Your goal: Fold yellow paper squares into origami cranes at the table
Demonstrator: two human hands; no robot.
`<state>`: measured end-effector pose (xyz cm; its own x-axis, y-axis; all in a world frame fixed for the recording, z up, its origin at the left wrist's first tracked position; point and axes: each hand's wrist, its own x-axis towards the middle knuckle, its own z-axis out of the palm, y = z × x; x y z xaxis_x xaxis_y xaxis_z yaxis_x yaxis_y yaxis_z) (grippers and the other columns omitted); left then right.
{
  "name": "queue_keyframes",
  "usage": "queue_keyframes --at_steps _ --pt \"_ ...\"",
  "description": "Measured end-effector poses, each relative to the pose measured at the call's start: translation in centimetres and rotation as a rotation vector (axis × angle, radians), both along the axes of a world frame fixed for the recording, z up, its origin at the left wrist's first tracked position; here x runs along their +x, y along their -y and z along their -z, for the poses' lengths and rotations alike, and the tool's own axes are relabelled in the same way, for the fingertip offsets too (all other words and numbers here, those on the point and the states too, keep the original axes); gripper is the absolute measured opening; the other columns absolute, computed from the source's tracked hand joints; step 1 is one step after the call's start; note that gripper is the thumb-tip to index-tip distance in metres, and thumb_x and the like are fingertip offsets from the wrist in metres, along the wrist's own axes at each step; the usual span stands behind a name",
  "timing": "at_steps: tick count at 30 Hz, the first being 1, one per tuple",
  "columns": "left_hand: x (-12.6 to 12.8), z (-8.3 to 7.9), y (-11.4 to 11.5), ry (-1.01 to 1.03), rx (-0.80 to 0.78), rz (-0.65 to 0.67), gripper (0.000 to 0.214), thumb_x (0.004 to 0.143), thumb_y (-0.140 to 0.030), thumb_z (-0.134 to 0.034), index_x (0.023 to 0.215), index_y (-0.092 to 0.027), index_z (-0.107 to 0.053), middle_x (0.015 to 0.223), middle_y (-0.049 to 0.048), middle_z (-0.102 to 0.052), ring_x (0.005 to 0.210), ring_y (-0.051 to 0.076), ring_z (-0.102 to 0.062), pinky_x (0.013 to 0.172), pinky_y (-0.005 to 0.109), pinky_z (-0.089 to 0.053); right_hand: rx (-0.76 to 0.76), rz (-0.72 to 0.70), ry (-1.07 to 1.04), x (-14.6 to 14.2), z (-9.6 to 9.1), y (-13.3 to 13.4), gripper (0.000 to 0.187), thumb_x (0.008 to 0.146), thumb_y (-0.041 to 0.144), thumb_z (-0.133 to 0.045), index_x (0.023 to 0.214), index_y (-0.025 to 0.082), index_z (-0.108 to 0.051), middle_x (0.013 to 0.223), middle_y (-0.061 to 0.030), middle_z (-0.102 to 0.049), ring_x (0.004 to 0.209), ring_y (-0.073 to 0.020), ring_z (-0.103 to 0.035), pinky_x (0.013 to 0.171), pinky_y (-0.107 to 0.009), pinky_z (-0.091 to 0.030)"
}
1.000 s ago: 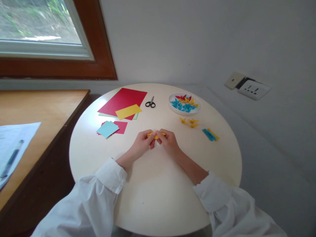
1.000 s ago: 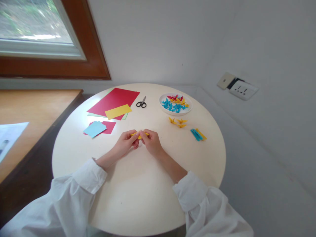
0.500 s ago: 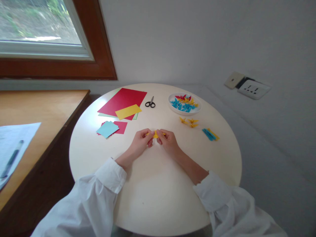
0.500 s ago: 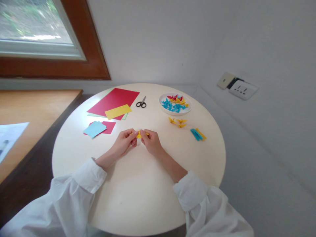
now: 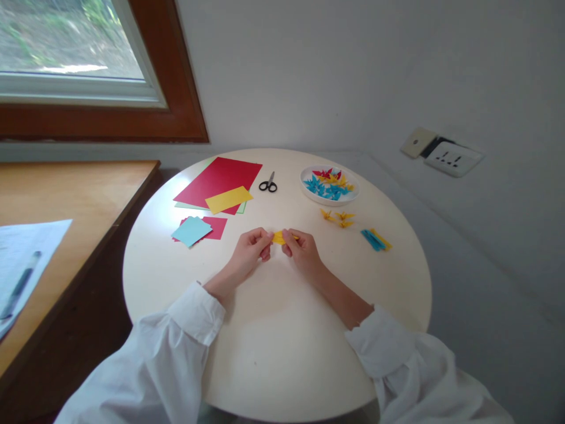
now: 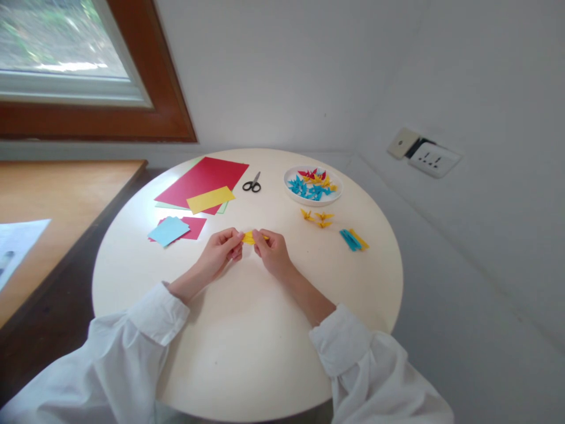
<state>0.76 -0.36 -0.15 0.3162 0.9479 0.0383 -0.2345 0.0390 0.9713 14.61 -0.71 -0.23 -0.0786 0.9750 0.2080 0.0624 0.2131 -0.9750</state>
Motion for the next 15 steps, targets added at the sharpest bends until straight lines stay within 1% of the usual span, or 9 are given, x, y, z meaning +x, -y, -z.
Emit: queue_keyframes --at_steps 6,15 --pt "0.0 -0.2 0.0 -0.006 0.001 -0.01 0.031 0.077 -0.034 -0.058 0.056 -0.016 -0.044 0.044 -0.0055 -0.042 0.043 0.006 -0.038 0.048 0.021 -0.031 0.006 -0.003 -0.003 0.0 0.0 0.1 0.047 0.077 0.056 -0.048 0.049 0.02 -0.036 0.043 0.0062 -0.034 0.041 -0.0062 -0.029 0.042 -0.024 -0.022" --pt "-0.2 -1.2 0.3 0.01 -0.027 -0.042 0.032 0.076 -0.033 -0.058 0.054 -0.016 -0.043 0.043 -0.0063 -0.039 0.044 0.006 -0.037 0.049 0.021 -0.031 0.006 0.025 -0.012 0.1 0.1 -0.1 0.047 0.076 0.056 -0.049 0.05 0.02 -0.035 0.043 0.0066 -0.033 0.041 -0.0064 -0.028 0.042 -0.024 -0.022"
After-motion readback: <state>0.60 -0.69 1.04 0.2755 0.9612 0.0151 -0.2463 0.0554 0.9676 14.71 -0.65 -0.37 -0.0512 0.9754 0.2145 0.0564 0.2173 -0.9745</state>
